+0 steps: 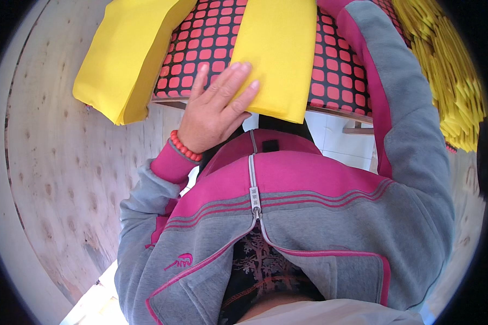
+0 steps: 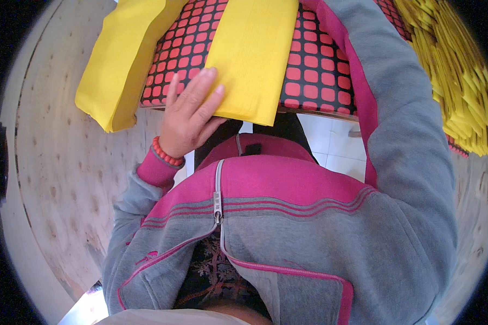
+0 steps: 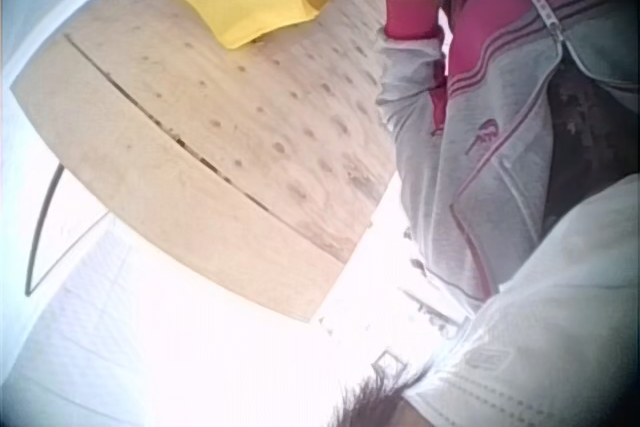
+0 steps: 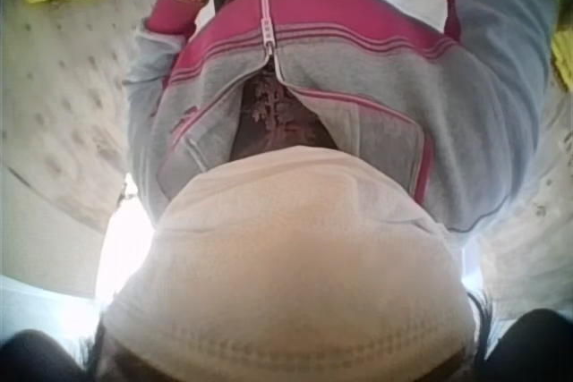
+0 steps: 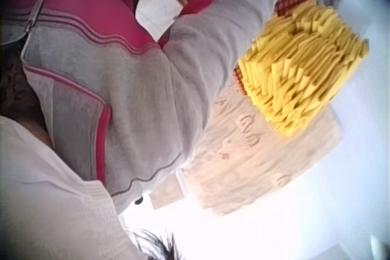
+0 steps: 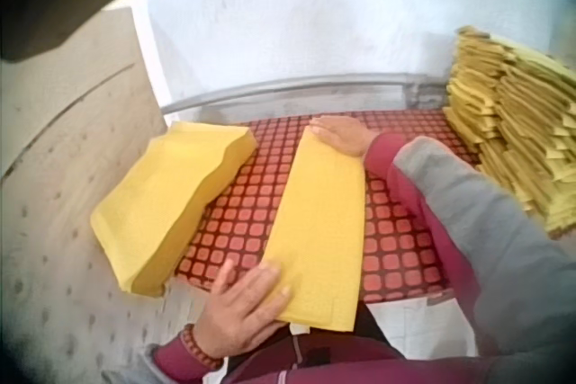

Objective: The person folds yellow paper sheets by hand on a patterned table. They smooth each fold, stack the finished pieces, and repeat the process with additional sheets from a nearby pile.

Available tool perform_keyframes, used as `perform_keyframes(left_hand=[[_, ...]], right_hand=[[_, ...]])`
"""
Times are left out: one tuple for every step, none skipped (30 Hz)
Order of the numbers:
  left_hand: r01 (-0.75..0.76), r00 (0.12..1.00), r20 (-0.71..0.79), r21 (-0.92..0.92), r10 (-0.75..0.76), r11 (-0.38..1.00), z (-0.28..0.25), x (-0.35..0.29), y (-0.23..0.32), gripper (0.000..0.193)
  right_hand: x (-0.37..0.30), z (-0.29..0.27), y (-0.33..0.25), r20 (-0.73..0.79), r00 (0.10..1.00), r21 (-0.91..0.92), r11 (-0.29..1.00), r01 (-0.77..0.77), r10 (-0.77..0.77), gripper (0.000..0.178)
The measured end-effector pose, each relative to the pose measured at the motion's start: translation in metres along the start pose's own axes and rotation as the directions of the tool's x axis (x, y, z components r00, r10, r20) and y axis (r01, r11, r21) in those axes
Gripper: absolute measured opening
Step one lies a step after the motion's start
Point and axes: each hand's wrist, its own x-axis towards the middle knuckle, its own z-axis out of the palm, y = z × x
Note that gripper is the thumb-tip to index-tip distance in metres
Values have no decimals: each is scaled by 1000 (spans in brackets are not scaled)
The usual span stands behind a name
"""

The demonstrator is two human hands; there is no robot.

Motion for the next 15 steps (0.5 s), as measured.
perform_keyframes(left_hand=[[-26, 1000, -14, 10, 27, 1000, 4, 2, 0, 59], [-52, 999, -13, 37, 53, 998, 8, 5, -1, 55], [-68, 998, -13, 62, 69, 996, 10, 8, -2, 52], [-63, 997, -43, 74, 67, 995, 11, 10, -2, 47], [-71, 996, -52, 64, 74, 995, 11, 11, -3, 47], [-74, 996, -54, 60, 78, 995, 9, 12, -3, 46], [-78, 995, -57, 61, 82, 995, 7, 13, -3, 46], [-64, 997, -45, 38, 66, 997, 5, 14, -2, 41], [-64, 996, -62, 34, 66, 997, 3, 14, -1, 41], [-55, 996, -71, 29, 57, 998, 1, 16, 2, 41], [-47, 996, -81, 21, 48, 999, -1, 17, 5, 42], [-45, 994, -94, 52, 50, 998, -2, 19, 8, 42], [-54, 992, -109, 32, 57, 998, -3, 21, 11, 41], [-61, 991, -122, 15, 63, 998, -4, 24, 15, 40], [-69, 988, -139, -1, 68, 998, -5, 27, 17, 39]], right_hand=[[-1, -1, -3, -60, 998, 12, 1000, -7, 8, 60], [-2, -3, -7, -93, 995, -18, 999, -27, 25, 59], [-3, -4, -12, -128, 991, -49, 998, -46, 40, 58], [-5, -7, -17, -167, 985, -80, 995, -66, 52, 57], [-8, -10, -23, -208, 976, -81, 993, -87, 68, 56], [-13, -13, -32, -253, 964, -83, 991, -105, 81, 55], [-16, -19, -41, -300, 950, -87, 989, -122, 91, 53], [-21, -28, -51, -352, 926, -2, 990, -142, 132, 52], [-29, -36, -64, -398, 900, 85, 984, -155, 176, 50], [-39, -46, -78, -435, 873, 172, 972, -161, 222, 49], [-53, -61, -91, -416, 889, 228, 968, -101, 191, 46], [-71, -79, -106, -396, 904, 285, 957, -46, 161, 44], [-89, -93, -123, -434, 898, 258, 965, 51, 69, 38], [-114, -108, -142, -371, 918, 355, 935, 1, 140, 39], [-143, -122, -165, -294, 940, 455, 890, -22, 174, 40]])
